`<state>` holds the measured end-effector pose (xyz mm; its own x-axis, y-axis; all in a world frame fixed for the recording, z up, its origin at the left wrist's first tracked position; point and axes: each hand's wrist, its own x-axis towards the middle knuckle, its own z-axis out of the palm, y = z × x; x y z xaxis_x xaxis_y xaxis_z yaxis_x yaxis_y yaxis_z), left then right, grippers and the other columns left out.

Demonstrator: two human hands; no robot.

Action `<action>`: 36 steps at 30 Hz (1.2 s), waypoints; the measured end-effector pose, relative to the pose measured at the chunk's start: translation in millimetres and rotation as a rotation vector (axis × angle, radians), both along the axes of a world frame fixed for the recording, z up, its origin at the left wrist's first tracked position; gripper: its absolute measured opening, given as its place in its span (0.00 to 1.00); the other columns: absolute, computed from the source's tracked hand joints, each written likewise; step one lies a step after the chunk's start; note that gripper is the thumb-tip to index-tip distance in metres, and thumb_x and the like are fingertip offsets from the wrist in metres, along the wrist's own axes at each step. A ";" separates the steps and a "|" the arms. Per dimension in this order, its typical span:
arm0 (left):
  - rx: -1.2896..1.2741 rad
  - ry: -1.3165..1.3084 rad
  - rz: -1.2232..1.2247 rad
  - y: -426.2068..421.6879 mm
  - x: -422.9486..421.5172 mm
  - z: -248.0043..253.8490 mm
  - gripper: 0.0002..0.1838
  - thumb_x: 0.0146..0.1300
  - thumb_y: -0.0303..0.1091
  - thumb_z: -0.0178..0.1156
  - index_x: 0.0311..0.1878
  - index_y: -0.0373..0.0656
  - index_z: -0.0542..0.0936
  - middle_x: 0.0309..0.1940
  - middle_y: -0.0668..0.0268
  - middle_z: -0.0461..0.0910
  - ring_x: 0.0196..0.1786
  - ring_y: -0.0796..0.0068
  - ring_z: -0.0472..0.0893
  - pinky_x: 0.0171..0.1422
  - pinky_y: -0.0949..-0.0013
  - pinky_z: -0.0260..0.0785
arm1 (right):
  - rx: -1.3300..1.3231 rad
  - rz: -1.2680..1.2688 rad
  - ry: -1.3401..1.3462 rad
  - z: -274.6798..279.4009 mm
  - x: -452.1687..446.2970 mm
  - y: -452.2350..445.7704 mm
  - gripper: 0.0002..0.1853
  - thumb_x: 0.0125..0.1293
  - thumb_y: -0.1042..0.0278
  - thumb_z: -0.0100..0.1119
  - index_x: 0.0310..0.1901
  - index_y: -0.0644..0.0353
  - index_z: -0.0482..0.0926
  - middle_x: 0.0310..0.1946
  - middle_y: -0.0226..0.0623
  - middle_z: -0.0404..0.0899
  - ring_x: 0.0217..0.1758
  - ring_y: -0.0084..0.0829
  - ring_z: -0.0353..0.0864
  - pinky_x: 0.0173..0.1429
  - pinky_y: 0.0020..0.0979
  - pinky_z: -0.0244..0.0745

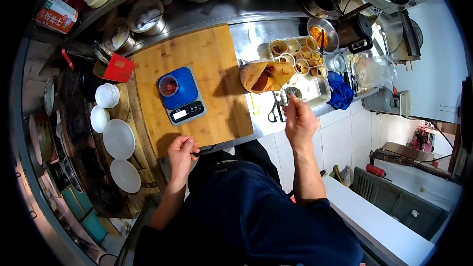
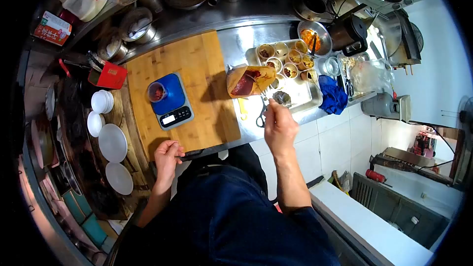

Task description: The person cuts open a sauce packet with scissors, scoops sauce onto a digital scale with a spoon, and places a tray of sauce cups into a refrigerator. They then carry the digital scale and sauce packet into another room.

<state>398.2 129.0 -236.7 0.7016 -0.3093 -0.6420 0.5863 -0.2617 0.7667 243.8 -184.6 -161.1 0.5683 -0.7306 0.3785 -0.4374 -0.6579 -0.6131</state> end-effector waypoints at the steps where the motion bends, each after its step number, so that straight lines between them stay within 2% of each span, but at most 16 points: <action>1: 0.012 -0.006 0.000 -2.8 0.2 1.3 0.08 0.77 0.32 0.61 0.49 0.37 0.82 0.35 0.63 0.85 0.30 0.79 0.84 0.26 0.78 0.70 | -0.071 0.023 0.032 -3.3 6.5 -1.1 0.09 0.68 0.80 0.66 0.49 0.64 0.86 0.31 0.43 0.88 0.31 0.31 0.91 0.36 0.32 0.84; 2: 0.016 -0.005 -0.003 -2.0 -0.6 1.1 0.08 0.77 0.32 0.61 0.49 0.37 0.82 0.35 0.63 0.85 0.30 0.79 0.84 0.26 0.78 0.70 | -0.159 0.084 0.100 -13.0 11.7 -3.3 0.07 0.67 0.79 0.68 0.46 0.63 0.86 0.30 0.45 0.87 0.31 0.41 0.90 0.35 0.36 0.84; 3: 0.019 -0.006 -0.015 0.6 -1.4 1.5 0.08 0.77 0.33 0.61 0.49 0.37 0.81 0.36 0.63 0.85 0.30 0.78 0.83 0.27 0.77 0.70 | -0.098 0.118 0.167 -18.0 14.8 -7.0 0.04 0.66 0.77 0.69 0.41 0.64 0.85 0.30 0.48 0.85 0.31 0.47 0.88 0.35 0.39 0.83; 5: 0.004 -0.019 -0.018 -7.5 1.8 -1.8 0.08 0.77 0.33 0.61 0.50 0.38 0.81 0.37 0.63 0.85 0.31 0.78 0.83 0.27 0.77 0.70 | -0.145 0.085 0.050 -20.3 21.9 -10.8 0.03 0.66 0.77 0.69 0.38 0.64 0.83 0.29 0.48 0.85 0.30 0.48 0.87 0.34 0.41 0.82; 7: -0.004 -0.042 -0.013 1.1 -0.5 0.6 0.08 0.77 0.33 0.61 0.50 0.38 0.81 0.37 0.63 0.85 0.31 0.77 0.83 0.28 0.76 0.70 | -0.109 0.074 0.150 -16.1 22.9 -9.4 0.02 0.65 0.77 0.68 0.37 0.63 0.83 0.29 0.48 0.85 0.29 0.48 0.86 0.34 0.42 0.82; 13: 0.027 -0.013 -0.010 0.5 -1.1 -2.3 0.08 0.77 0.32 0.61 0.50 0.38 0.81 0.36 0.63 0.85 0.30 0.77 0.83 0.28 0.76 0.70 | -0.097 0.086 0.054 -20.8 22.2 -19.7 0.02 0.65 0.78 0.67 0.38 0.63 0.84 0.27 0.47 0.84 0.28 0.48 0.86 0.34 0.41 0.81; 15: 0.031 -0.006 -0.015 0.4 -2.9 -0.2 0.08 0.77 0.32 0.61 0.50 0.38 0.81 0.36 0.63 0.85 0.30 0.77 0.83 0.28 0.76 0.70 | -0.120 0.122 0.076 -20.9 20.9 -16.8 0.08 0.66 0.78 0.65 0.30 0.62 0.77 0.23 0.48 0.80 0.25 0.50 0.83 0.30 0.44 0.80; 17: 0.016 -0.005 -0.026 -7.7 1.3 -1.2 0.08 0.77 0.33 0.61 0.50 0.38 0.82 0.36 0.63 0.85 0.30 0.77 0.83 0.28 0.76 0.70 | -0.084 0.117 0.090 -13.1 22.7 -18.0 0.07 0.66 0.78 0.65 0.30 0.62 0.77 0.23 0.48 0.80 0.24 0.51 0.83 0.30 0.45 0.80; 19: 0.027 -0.010 -0.018 -7.0 -0.2 -1.2 0.08 0.77 0.33 0.61 0.50 0.38 0.82 0.35 0.63 0.86 0.30 0.77 0.83 0.27 0.76 0.71 | -0.125 0.066 -0.025 -6.2 24.6 -18.9 0.07 0.66 0.77 0.65 0.30 0.61 0.77 0.23 0.48 0.80 0.25 0.51 0.83 0.30 0.45 0.80; 20: 0.038 -0.008 -0.032 -3.7 -0.3 1.6 0.08 0.77 0.33 0.61 0.50 0.38 0.82 0.35 0.63 0.86 0.30 0.77 0.83 0.27 0.76 0.71 | -0.020 0.124 0.154 -18.3 14.2 -18.6 0.03 0.65 0.77 0.66 0.39 0.63 0.85 0.28 0.48 0.85 0.30 0.48 0.87 0.36 0.41 0.83; 23: 0.045 -0.009 -0.055 -18.6 2.1 -2.0 0.08 0.77 0.33 0.60 0.50 0.38 0.81 0.35 0.63 0.85 0.30 0.78 0.83 0.27 0.76 0.70 | -0.030 0.026 0.104 -3.5 18.1 -22.9 0.03 0.64 0.77 0.65 0.39 0.63 0.85 0.29 0.50 0.85 0.31 0.49 0.88 0.37 0.43 0.83; 27: -0.022 -0.027 -0.054 -19.8 9.0 0.9 0.08 0.77 0.32 0.60 0.51 0.37 0.81 0.35 0.63 0.85 0.30 0.78 0.83 0.27 0.76 0.71 | 0.030 0.152 0.278 -8.0 14.1 -18.8 0.03 0.64 0.77 0.65 0.39 0.63 0.84 0.29 0.49 0.85 0.31 0.50 0.87 0.36 0.43 0.83; 29: 0.030 -0.017 -0.034 -16.6 6.3 2.8 0.08 0.77 0.31 0.60 0.51 0.36 0.82 0.36 0.62 0.85 0.30 0.78 0.84 0.27 0.77 0.71 | -0.009 0.046 0.113 0.9 17.3 -18.0 0.03 0.64 0.77 0.65 0.39 0.63 0.84 0.28 0.49 0.85 0.31 0.50 0.87 0.36 0.43 0.82; 31: 0.050 -0.013 -0.056 -10.9 8.1 2.7 0.08 0.77 0.31 0.60 0.51 0.36 0.82 0.36 0.62 0.85 0.30 0.78 0.83 0.27 0.77 0.71 | 0.002 0.175 0.264 -5.8 15.7 -17.3 0.04 0.63 0.77 0.65 0.39 0.63 0.85 0.28 0.49 0.85 0.31 0.49 0.88 0.35 0.43 0.83; 33: 0.037 -0.002 -0.062 -21.9 6.3 -7.3 0.08 0.77 0.30 0.61 0.51 0.37 0.82 0.36 0.62 0.85 0.30 0.78 0.83 0.27 0.77 0.71 | -0.006 0.047 0.127 -3.2 14.6 -20.6 0.03 0.63 0.78 0.65 0.38 0.64 0.85 0.28 0.49 0.85 0.30 0.49 0.87 0.35 0.43 0.83; 36: 0.007 -0.012 -0.053 -13.7 7.0 -4.1 0.08 0.77 0.31 0.60 0.51 0.36 0.82 0.36 0.62 0.85 0.30 0.77 0.83 0.27 0.77 0.71 | 0.029 0.198 0.271 -6.7 14.0 -14.8 0.02 0.63 0.78 0.65 0.37 0.64 0.84 0.28 0.49 0.84 0.30 0.49 0.87 0.35 0.43 0.82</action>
<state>405.2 115.3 -240.8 0.6922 -0.3421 -0.6355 0.5618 -0.2973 0.7720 257.8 -199.4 -167.8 0.7775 -0.6041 0.1749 -0.4522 -0.7302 -0.5123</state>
